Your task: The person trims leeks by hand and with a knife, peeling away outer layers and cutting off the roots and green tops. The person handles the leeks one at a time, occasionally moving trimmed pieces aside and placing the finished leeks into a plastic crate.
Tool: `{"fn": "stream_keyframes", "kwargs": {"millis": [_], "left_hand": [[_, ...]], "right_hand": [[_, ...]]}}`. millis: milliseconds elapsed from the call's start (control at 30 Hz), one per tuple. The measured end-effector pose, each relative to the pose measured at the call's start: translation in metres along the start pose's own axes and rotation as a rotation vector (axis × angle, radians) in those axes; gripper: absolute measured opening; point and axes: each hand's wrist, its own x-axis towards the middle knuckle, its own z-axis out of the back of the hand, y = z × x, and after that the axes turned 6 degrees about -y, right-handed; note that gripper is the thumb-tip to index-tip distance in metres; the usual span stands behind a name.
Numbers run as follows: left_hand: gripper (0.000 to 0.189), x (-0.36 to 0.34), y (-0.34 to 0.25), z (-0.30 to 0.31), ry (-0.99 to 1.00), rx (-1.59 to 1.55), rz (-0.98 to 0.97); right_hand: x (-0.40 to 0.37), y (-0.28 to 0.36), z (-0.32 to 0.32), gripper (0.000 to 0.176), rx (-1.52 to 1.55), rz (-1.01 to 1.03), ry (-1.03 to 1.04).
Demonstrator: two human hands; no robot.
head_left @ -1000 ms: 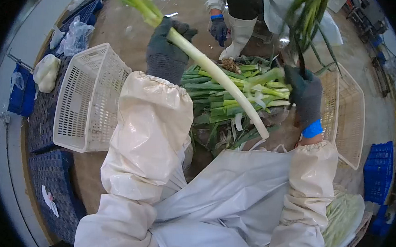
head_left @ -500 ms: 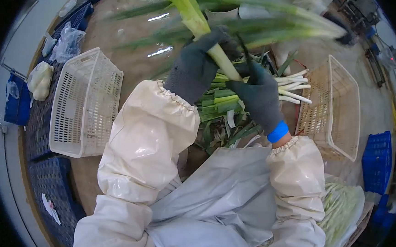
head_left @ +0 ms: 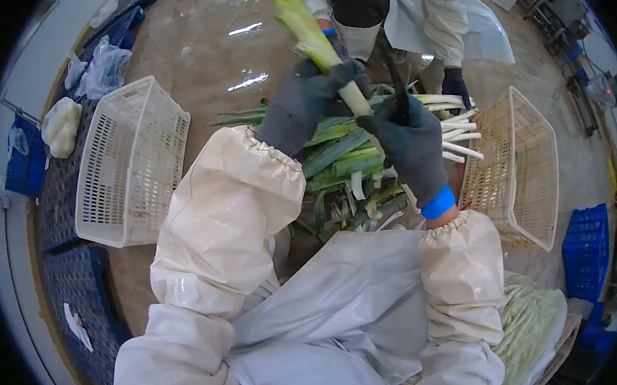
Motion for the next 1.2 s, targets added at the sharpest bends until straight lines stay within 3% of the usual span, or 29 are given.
{"fn": "stream_keyframes", "kwargs": {"millis": [67, 133, 167, 233, 367, 433, 533, 567, 633, 667, 700, 800, 900, 967, 1100, 1200], "left_hand": [[0.032, 0.013, 0.004, 0.015, -0.069, -0.035, -0.074], [0.028, 0.025, 0.002, 0.035, -0.227, -0.057, -0.126], [0.027, 0.029, 0.001, 0.044, -0.306, -0.069, -0.154], [0.027, 0.032, -0.003, 0.056, -0.397, -0.164, -0.248], [0.026, 0.030, -0.013, 0.074, -0.555, -0.270, -0.374], [0.026, 0.028, -0.018, 0.074, -0.665, -0.284, -0.346], [0.025, 0.040, -0.012, 0.082, -0.759, -0.298, -0.344], [0.025, 0.050, -0.006, 0.091, -0.790, -0.285, -0.365], [0.025, 0.051, -0.007, 0.095, -0.846, -0.259, -0.406], [0.025, 0.049, -0.012, 0.095, -0.868, -0.247, -0.429], [0.025, 0.050, -0.013, 0.095, -0.890, -0.234, -0.453], [0.023, 0.047, -0.004, 0.094, -0.711, -0.247, -0.463], [0.021, 0.033, -0.004, 0.069, -0.476, -0.278, -0.359], [0.019, 0.038, 0.004, 0.059, -0.365, -0.249, -0.316], [0.024, 0.021, 0.009, 0.026, -0.154, -0.139, -0.163], [0.033, 0.022, 0.026, 0.017, 0.012, -0.159, -0.133]], "right_hand": [[0.005, -0.003, 0.012, 0.018, 0.040, 0.129, -0.075], [0.006, 0.012, 0.027, 0.015, 0.200, 0.033, -0.163], [0.008, 0.026, 0.038, 0.014, 0.339, -0.127, -0.215], [0.013, 0.032, 0.059, 0.014, 0.313, -0.189, -0.345], [0.034, -0.008, 0.114, 0.013, 0.543, -0.077, -0.576], [0.035, -0.009, 0.133, 0.012, 0.536, -0.163, -0.713], [0.037, -0.037, 0.166, 0.022, 0.497, 0.046, -0.803], [0.038, -0.043, 0.185, 0.016, 0.546, -0.001, -0.877], [0.039, -0.052, 0.210, 0.026, 0.640, -0.103, -1.025], [0.035, -0.045, 0.216, 0.023, 0.628, -0.122, -1.077], [0.033, -0.048, 0.221, 0.021, 0.582, -0.127, -1.044], [0.025, -0.041, 0.210, 0.019, 0.397, -0.049, -0.915], [0.020, -0.018, 0.170, 0.018, 0.300, -0.017, -0.567], [0.025, -0.010, 0.145, 0.027, 0.193, -0.152, -0.524], [0.034, -0.024, 0.098, 0.035, -0.004, 0.094, -0.534], [0.022, -0.002, 0.072, 0.030, 0.095, -0.002, -0.364]]}}
